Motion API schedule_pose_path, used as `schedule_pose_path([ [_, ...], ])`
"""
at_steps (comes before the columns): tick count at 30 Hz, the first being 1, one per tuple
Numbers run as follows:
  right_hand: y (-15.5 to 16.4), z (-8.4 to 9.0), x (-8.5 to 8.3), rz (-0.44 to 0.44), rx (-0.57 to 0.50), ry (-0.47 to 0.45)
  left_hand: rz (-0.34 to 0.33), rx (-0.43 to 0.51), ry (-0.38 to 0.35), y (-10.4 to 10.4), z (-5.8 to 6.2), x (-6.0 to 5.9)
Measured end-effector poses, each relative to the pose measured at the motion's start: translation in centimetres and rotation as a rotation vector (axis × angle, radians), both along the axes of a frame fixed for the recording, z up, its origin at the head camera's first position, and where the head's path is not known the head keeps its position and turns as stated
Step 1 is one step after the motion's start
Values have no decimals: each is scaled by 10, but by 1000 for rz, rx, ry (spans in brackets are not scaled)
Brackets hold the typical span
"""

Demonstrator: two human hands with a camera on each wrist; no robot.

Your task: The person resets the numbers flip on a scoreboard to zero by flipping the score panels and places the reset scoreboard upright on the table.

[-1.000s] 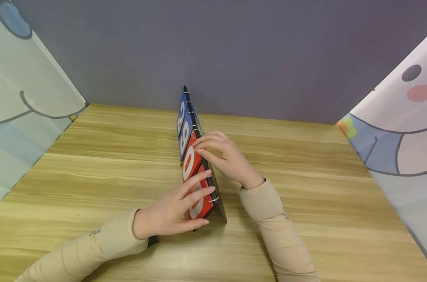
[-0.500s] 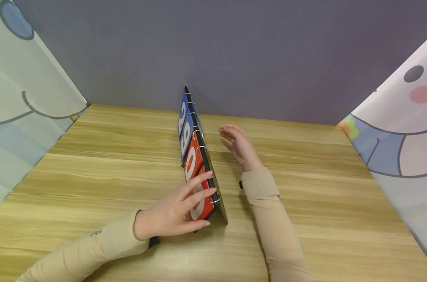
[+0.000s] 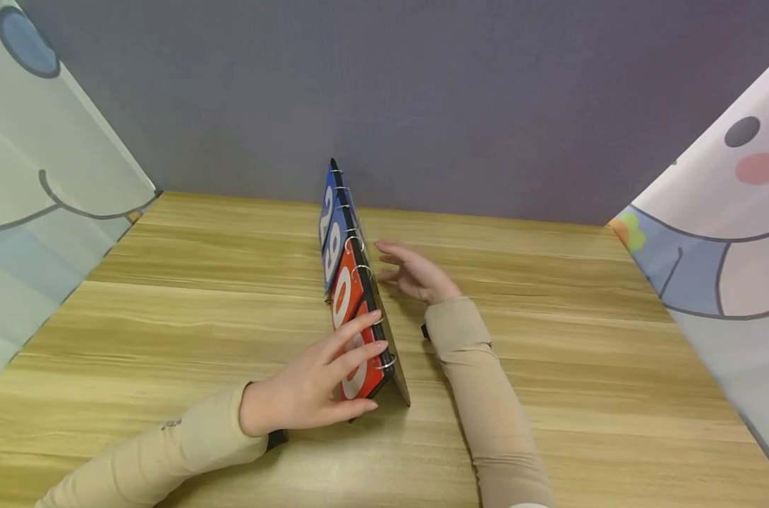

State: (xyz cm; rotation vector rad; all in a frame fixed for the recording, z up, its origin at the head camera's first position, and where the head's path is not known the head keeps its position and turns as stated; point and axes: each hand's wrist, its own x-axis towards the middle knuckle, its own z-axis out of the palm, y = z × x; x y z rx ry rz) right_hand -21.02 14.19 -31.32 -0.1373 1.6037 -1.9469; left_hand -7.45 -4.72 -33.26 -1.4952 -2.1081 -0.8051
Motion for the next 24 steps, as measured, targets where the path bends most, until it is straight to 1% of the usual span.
schedule_pose_path([
  [5, -4, -1, 1, 7, 20, 28, -3, 3, 1, 0, 1, 0],
  [12, -9, -4, 3, -70, 65, 11, -2, 1, 2, 0, 1, 0],
  [16, -13, -5, 4, -100, 79, -8, 2, 2, 6, 0, 1, 0],
  [20, -14, -6, 4, -169, 67, -42, 6, 1, 7, 0, 1, 0],
  [22, -13, -6, 4, -223, 51, -51, 5, 1, 4, 0, 1, 0],
  [24, -11, -7, 3, -299, 31, -53, 3, 1, -1, 1, 1, 0],
])
